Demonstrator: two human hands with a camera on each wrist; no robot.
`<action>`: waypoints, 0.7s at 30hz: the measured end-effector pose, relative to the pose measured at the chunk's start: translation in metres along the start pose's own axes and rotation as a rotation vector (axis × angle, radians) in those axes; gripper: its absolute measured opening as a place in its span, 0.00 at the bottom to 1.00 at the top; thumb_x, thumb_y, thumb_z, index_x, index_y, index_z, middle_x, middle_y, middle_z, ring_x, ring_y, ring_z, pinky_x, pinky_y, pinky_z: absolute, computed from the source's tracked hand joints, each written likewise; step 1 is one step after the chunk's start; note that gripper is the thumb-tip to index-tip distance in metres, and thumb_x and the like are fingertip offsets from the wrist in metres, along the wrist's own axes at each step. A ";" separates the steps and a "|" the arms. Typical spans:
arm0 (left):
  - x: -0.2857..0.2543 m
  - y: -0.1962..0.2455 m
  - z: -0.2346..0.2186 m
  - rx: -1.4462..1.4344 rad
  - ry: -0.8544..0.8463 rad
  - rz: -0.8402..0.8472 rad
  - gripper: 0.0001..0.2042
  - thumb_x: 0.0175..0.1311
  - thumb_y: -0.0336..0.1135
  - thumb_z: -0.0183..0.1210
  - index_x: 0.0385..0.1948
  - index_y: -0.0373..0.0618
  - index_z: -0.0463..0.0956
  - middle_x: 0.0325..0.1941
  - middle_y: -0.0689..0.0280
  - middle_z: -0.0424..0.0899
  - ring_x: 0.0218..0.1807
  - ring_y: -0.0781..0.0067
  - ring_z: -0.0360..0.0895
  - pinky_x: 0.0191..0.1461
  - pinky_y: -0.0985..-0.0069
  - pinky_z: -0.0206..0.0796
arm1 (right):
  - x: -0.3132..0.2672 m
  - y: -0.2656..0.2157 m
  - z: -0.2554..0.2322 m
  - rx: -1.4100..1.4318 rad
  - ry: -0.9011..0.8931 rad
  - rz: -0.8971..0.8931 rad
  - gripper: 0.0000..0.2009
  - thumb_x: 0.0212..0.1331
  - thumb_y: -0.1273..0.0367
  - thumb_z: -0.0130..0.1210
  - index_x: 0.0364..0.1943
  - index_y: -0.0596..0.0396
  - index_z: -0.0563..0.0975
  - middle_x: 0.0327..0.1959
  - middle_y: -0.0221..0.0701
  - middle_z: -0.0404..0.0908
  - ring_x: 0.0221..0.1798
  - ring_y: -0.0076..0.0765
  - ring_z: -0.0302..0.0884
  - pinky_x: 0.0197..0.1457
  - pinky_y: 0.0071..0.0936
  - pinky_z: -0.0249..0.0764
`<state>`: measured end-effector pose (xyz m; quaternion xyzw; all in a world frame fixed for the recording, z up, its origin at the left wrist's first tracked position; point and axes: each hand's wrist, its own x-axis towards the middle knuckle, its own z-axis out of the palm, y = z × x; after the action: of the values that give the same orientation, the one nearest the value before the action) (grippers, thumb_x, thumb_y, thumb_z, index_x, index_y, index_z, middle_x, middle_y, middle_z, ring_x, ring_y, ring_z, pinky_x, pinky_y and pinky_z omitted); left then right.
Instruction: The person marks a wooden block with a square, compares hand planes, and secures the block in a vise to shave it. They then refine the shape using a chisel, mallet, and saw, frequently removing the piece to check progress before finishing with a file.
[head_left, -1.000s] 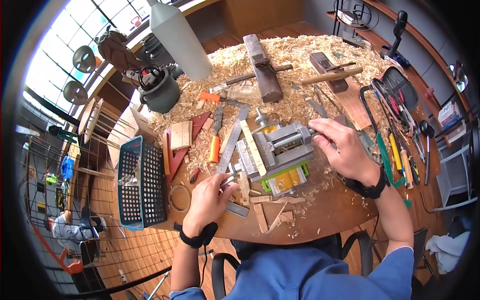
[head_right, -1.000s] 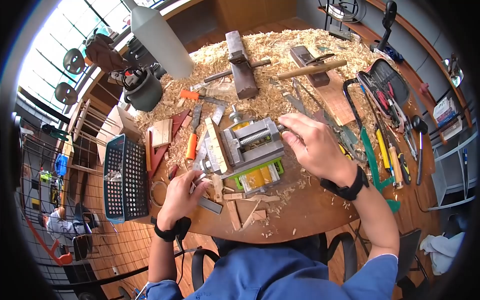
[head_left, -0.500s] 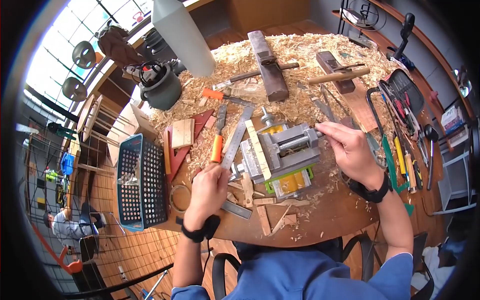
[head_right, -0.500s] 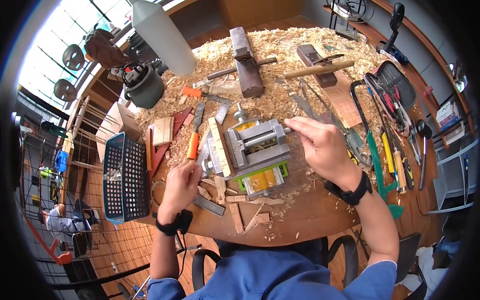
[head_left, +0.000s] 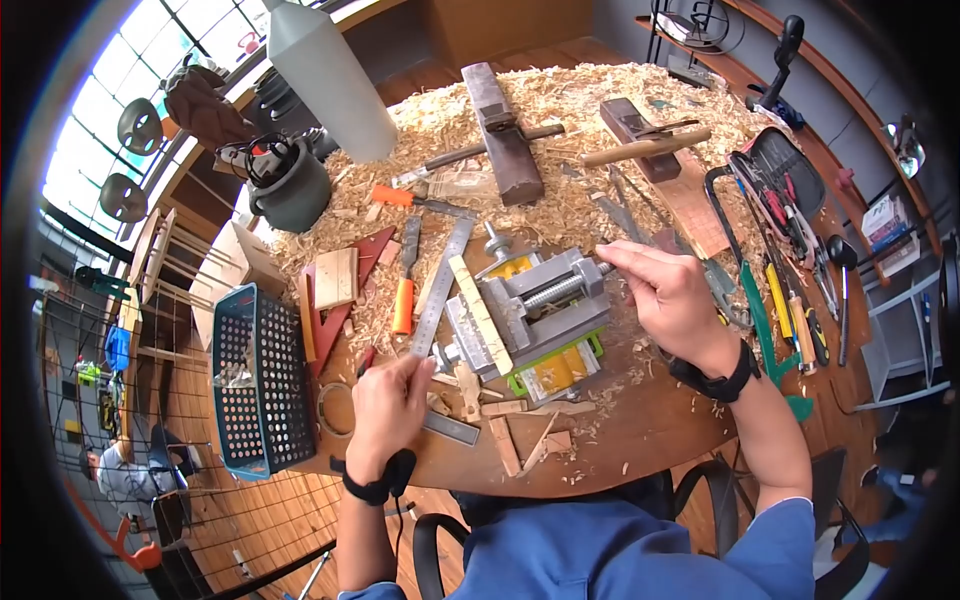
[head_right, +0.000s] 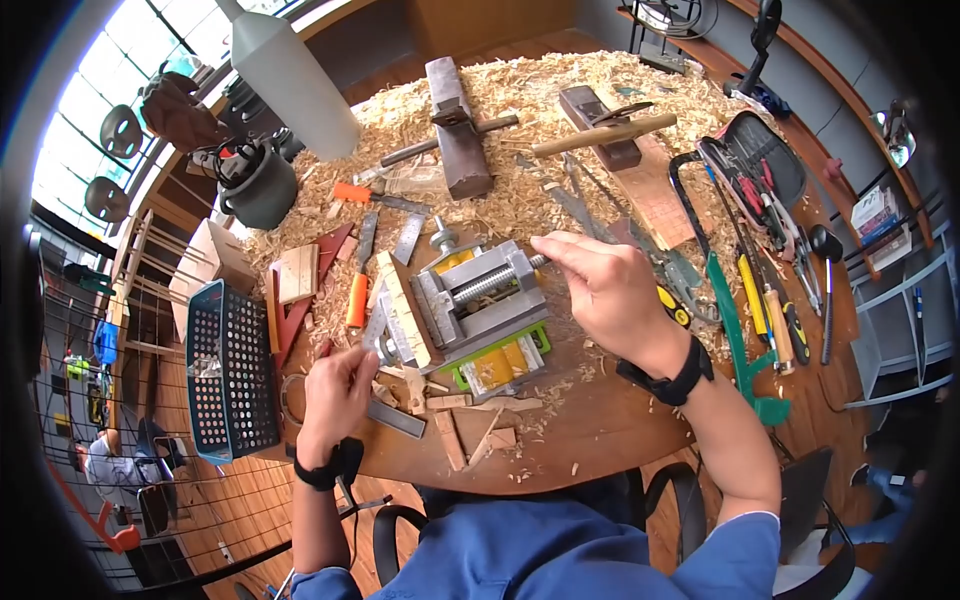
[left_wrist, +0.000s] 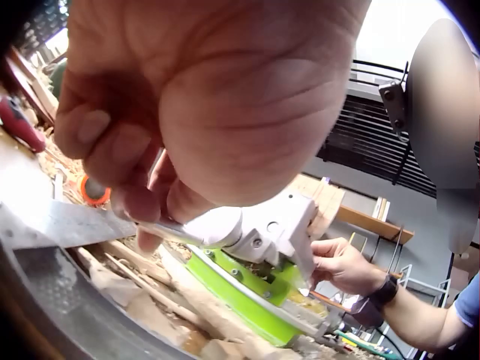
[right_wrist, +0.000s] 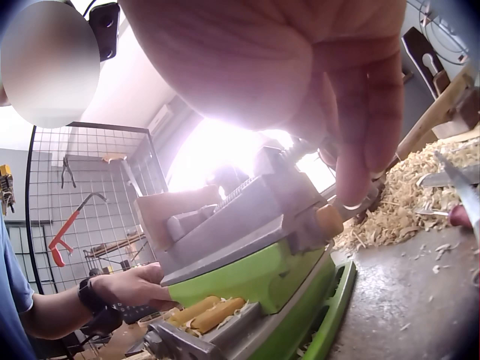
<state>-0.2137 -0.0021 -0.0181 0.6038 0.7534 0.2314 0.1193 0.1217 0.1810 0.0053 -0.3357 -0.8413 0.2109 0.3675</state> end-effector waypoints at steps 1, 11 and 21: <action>-0.005 -0.004 -0.005 -0.129 -0.147 -0.073 0.09 0.77 0.37 0.64 0.39 0.40 0.87 0.24 0.54 0.84 0.26 0.59 0.83 0.34 0.67 0.69 | 0.000 0.000 0.000 0.002 0.001 -0.001 0.18 0.63 0.82 0.58 0.55 0.57 0.88 0.54 0.48 0.90 0.54 0.56 0.90 0.56 0.40 0.87; 0.013 -0.013 0.004 -0.896 -0.171 -0.287 0.18 0.85 0.44 0.59 0.34 0.42 0.81 0.26 0.78 0.76 0.27 0.90 0.64 0.30 0.83 0.55 | 0.001 -0.004 -0.001 0.009 -0.015 -0.022 0.17 0.64 0.83 0.56 0.55 0.60 0.87 0.54 0.49 0.90 0.54 0.58 0.90 0.57 0.41 0.86; 0.001 0.005 -0.029 -0.417 -0.383 -0.111 0.13 0.76 0.38 0.66 0.36 0.36 0.86 0.24 0.68 0.80 0.26 0.78 0.73 0.32 0.73 0.66 | 0.003 0.009 -0.005 0.277 -0.064 0.330 0.15 0.67 0.76 0.66 0.57 0.56 0.89 0.43 0.38 0.92 0.35 0.25 0.86 0.41 0.27 0.82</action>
<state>-0.2230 -0.0067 0.0093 0.5569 0.6852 0.2562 0.3933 0.1277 0.1897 0.0043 -0.4084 -0.7491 0.3924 0.3437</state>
